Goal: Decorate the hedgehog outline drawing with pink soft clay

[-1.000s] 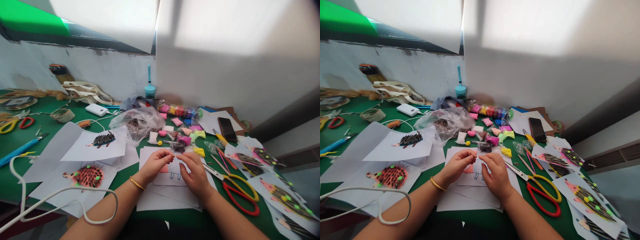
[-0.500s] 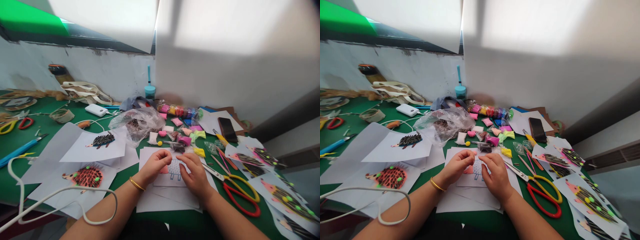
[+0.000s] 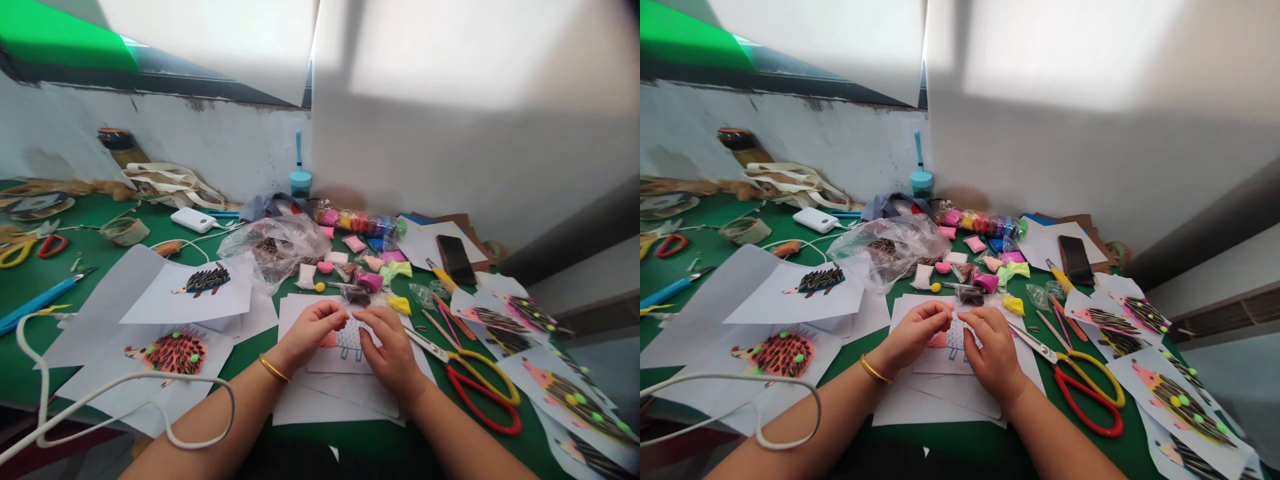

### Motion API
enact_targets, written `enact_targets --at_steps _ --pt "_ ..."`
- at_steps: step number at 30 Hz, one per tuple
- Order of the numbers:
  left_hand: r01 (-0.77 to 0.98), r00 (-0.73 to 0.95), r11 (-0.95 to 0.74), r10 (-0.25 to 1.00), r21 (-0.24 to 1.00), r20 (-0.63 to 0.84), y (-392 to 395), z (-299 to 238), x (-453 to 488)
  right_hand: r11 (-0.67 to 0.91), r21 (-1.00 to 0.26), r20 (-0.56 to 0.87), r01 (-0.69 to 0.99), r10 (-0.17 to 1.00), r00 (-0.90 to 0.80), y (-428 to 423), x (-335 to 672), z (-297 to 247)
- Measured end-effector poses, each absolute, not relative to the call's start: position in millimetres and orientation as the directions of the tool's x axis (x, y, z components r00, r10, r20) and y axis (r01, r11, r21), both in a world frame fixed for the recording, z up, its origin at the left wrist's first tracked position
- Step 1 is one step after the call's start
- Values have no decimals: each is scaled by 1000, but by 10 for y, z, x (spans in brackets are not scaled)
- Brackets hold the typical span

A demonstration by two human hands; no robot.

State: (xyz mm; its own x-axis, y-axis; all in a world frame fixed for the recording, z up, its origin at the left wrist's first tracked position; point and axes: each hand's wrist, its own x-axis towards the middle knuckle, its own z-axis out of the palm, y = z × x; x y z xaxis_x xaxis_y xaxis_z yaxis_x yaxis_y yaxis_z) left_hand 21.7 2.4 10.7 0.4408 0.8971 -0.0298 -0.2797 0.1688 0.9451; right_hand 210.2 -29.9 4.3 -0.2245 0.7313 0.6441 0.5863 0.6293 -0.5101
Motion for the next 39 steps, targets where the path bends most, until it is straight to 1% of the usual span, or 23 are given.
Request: enact_targets --at_steps 9,14,18,21,23,33,39 --pt "-228 423 128 906 965 -20 19 128 206 625 -518 642 584 735 -218 -309 2096 45" --pt "-239 429 105 903 965 8 27 135 215 623 -519 637 585 738 -221 -312 2095 47" --pt "-216 409 131 912 967 -32 21 102 207 621 -521 636 586 740 -219 -313 2096 61" --pt "-190 437 175 896 966 -77 17 96 199 626 -513 642 587 734 -222 -311 2097 62" --pt "-178 452 179 888 968 -82 18 105 197 628 -510 645 588 731 -221 -310 2097 58" --pt "-169 460 54 887 984 31 31 157 200 624 -525 633 579 741 -225 -314 2091 63" --pt "-234 455 158 890 959 -35 29 158 223 627 -526 633 575 740 -229 -322 2085 75"
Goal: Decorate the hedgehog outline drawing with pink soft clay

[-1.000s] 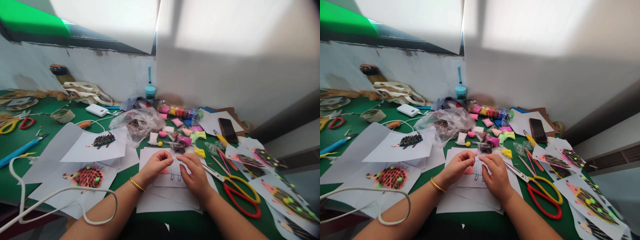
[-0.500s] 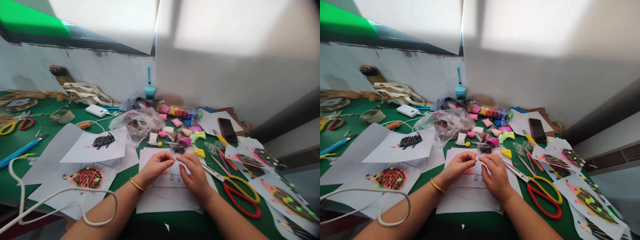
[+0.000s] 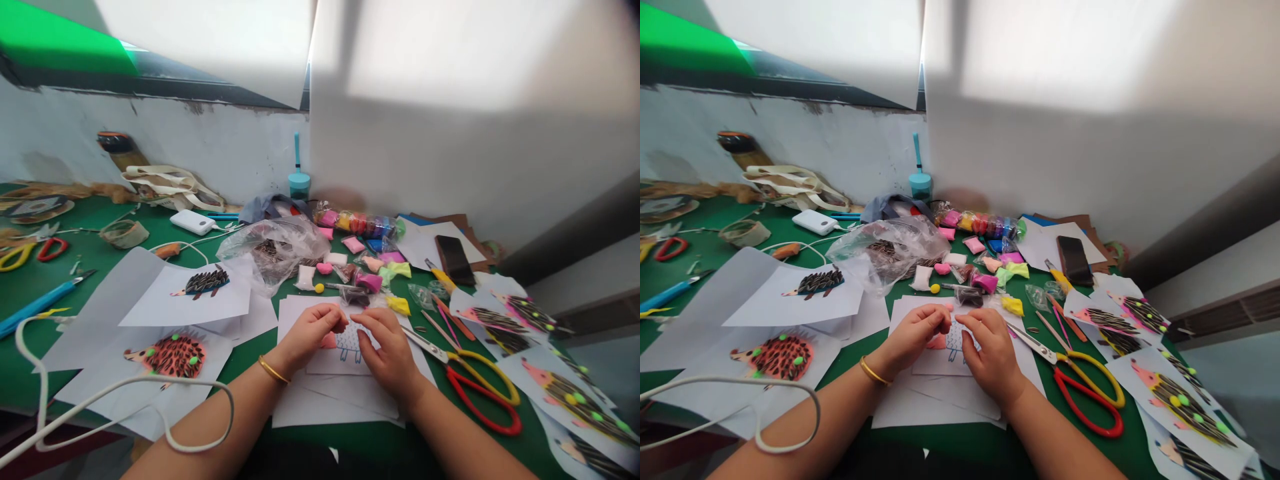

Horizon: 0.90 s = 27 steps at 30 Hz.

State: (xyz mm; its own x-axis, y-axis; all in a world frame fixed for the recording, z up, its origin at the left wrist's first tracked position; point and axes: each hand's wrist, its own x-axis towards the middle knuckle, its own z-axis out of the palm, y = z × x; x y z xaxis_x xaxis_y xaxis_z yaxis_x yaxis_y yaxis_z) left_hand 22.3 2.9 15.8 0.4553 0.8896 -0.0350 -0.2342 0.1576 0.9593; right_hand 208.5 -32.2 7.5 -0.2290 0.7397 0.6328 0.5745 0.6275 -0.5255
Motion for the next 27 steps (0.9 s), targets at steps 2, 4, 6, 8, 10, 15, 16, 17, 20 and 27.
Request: enact_targets --at_steps 2,4,6,8,10,15,16,17,20,27 --pt "-252 452 169 891 953 -39 30 150 223 629 -524 634 575 738 -230 -322 2086 71" --pt "-264 454 159 891 951 -23 32 141 218 630 -521 635 576 737 -232 -321 2088 64" --pt "-259 458 143 889 955 -9 34 133 211 629 -521 632 577 738 -235 -319 2090 57" --pt "-239 463 130 887 962 -5 35 128 208 627 -522 627 578 742 -238 -317 2091 51" --pt "-218 463 120 886 968 -6 35 124 210 627 -524 626 577 743 -239 -315 2092 47" --pt "-183 447 97 894 978 -5 26 130 219 627 -518 628 582 741 -239 -311 2092 52" --pt "-180 446 97 895 979 -7 22 136 218 627 -517 629 583 740 -239 -310 2093 54" --pt "-177 443 104 896 979 -15 18 145 216 627 -516 629 583 740 -238 -309 2093 55" --pt "-151 442 159 894 976 -78 5 179 208 631 -517 633 578 737 -239 -308 2094 54" --pt "-111 465 153 881 982 -85 1 199 209 631 -514 634 580 735 -238 -312 2093 52"
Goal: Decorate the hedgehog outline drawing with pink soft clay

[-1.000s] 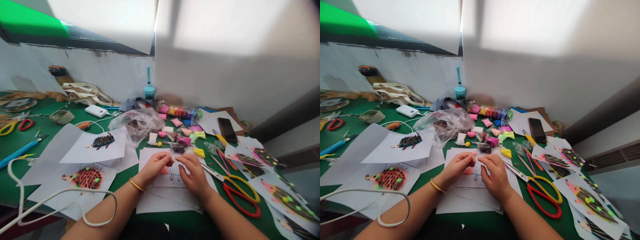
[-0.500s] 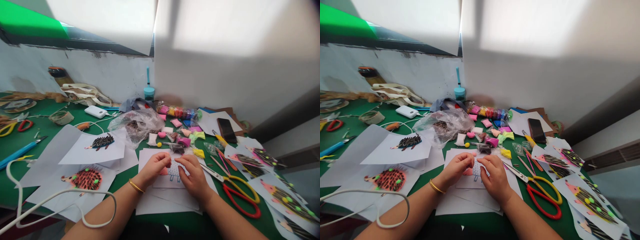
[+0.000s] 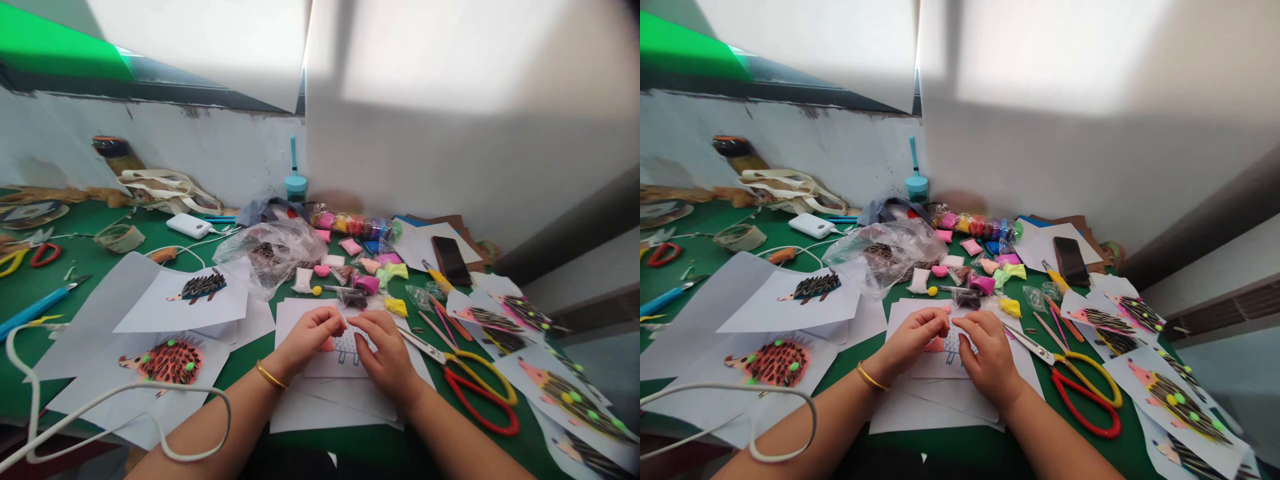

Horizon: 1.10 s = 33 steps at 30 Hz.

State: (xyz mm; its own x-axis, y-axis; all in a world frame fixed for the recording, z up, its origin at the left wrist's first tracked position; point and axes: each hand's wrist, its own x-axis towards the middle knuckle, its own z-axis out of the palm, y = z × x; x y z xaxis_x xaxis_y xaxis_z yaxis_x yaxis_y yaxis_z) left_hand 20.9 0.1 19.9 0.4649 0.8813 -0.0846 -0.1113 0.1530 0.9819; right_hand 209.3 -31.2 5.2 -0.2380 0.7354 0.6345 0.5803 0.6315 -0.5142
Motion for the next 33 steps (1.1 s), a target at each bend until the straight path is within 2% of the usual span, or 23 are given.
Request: enact_targets --at_steps 6,12,17,33 --pt "-163 433 162 898 973 -77 16 133 207 627 -521 628 579 741 -238 -312 2095 56" --pt "-146 471 181 877 973 -92 18 169 211 635 -518 637 574 734 -237 -310 2095 46" --pt "-185 422 160 904 970 -68 24 104 205 632 -528 629 568 740 -239 -318 2096 57" --pt "-151 450 184 888 971 -98 17 122 203 637 -535 630 555 739 -241 -320 2087 64"
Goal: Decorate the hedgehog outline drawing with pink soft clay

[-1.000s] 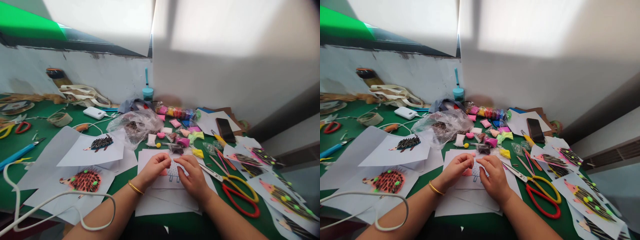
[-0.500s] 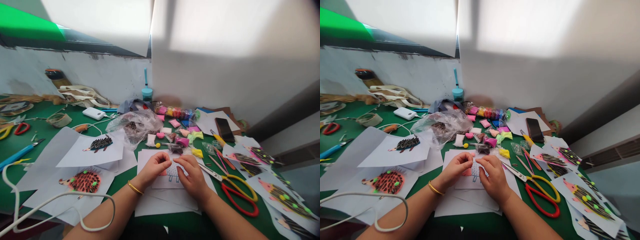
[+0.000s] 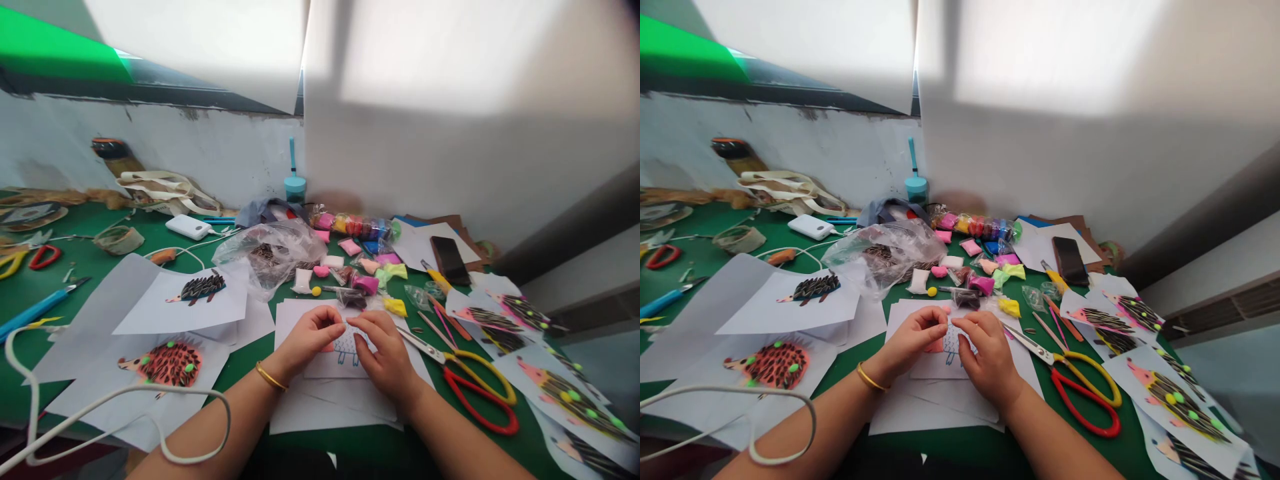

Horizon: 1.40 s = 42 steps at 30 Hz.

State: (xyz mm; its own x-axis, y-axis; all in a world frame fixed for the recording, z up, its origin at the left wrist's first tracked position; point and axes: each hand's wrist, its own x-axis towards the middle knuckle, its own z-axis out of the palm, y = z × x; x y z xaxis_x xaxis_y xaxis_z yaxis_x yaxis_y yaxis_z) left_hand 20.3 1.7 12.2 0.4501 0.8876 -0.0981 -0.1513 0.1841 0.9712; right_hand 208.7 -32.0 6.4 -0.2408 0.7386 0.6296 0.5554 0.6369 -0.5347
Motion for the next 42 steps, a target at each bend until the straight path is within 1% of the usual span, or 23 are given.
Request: enact_targets --at_steps 6,9,12,18,23,28,32,35,38,42 --pt "-128 469 136 881 982 -61 13 172 214 637 -540 627 551 741 -242 -321 2088 58" --pt "-124 457 150 886 981 -78 16 155 209 632 -545 618 551 747 -245 -323 2090 63" --pt "-137 454 165 887 977 -86 15 151 208 635 -545 622 548 744 -244 -320 2092 55" --pt "-171 474 136 880 976 -39 12 182 216 639 -533 631 555 736 -243 -317 2093 39" --pt "-177 472 128 881 976 -30 15 158 221 632 -535 626 560 742 -240 -319 2097 34" --pt "-151 447 153 892 977 -71 8 172 219 637 -536 627 554 740 -244 -326 2097 52" --pt "-117 459 159 884 980 -88 8 185 210 639 -543 625 545 741 -246 -336 2095 69" --pt "-56 470 100 880 993 -62 8 178 220 642 -541 630 542 737 -245 -337 2087 77" --pt "34 463 -36 886 999 16 2 169 242 637 -544 625 546 742 -242 -339 2074 93" --pt "120 467 -191 877 974 114 -10 177 262 631 -552 634 545 742 -217 -348 2060 123"
